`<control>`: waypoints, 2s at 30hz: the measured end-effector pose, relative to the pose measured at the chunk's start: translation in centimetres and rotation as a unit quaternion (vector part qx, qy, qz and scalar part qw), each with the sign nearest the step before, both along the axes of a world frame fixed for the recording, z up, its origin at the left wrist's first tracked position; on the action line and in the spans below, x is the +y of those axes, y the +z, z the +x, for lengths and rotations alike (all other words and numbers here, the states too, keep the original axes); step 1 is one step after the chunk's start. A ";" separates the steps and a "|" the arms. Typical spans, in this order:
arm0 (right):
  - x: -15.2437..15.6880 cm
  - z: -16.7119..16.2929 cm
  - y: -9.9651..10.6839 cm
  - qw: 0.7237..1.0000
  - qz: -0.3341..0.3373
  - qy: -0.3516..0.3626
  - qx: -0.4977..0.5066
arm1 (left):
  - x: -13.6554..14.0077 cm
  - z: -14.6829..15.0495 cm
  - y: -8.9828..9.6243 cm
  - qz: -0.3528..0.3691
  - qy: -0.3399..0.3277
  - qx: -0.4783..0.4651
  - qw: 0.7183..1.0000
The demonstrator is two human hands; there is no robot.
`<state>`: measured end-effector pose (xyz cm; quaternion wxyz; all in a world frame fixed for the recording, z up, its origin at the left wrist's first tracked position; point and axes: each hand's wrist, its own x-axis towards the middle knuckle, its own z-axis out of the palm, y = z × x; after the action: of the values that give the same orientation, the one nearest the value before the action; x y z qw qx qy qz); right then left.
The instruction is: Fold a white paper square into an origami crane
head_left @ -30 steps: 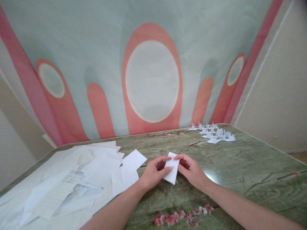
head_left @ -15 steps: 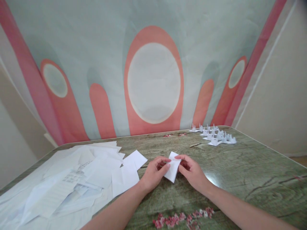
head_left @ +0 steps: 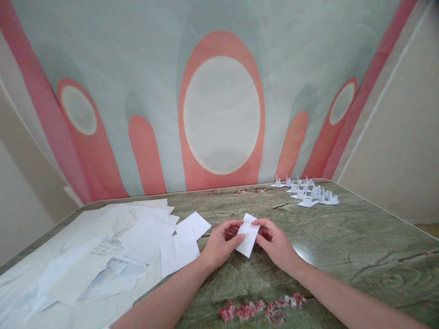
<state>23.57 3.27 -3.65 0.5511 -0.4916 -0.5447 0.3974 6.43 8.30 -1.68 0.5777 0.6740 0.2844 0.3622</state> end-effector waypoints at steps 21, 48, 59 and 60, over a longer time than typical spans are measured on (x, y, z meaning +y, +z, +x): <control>-0.2 0.2 0.8 0.988 0.079 -0.027 -0.128 | 0.0 -0.2 0.0 -0.047 -0.038 -0.002 0.998; -0.7 -0.1 1.2 0.966 0.140 0.019 -0.217 | -0.1 -0.6 0.5 0.052 -0.035 0.108 0.992; -0.8 -0.3 1.3 0.965 0.137 0.013 -0.223 | -0.2 -0.5 1.0 0.089 -0.036 0.131 0.987; -0.8 -0.3 1.3 0.965 0.138 0.011 -0.223 | -0.2 -0.5 1.1 0.088 -0.038 0.129 0.987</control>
<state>23.31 2.47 -2.31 0.4737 -0.4811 -0.7086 0.2049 5.90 8.06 -0.62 0.4881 0.7734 0.2978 0.2735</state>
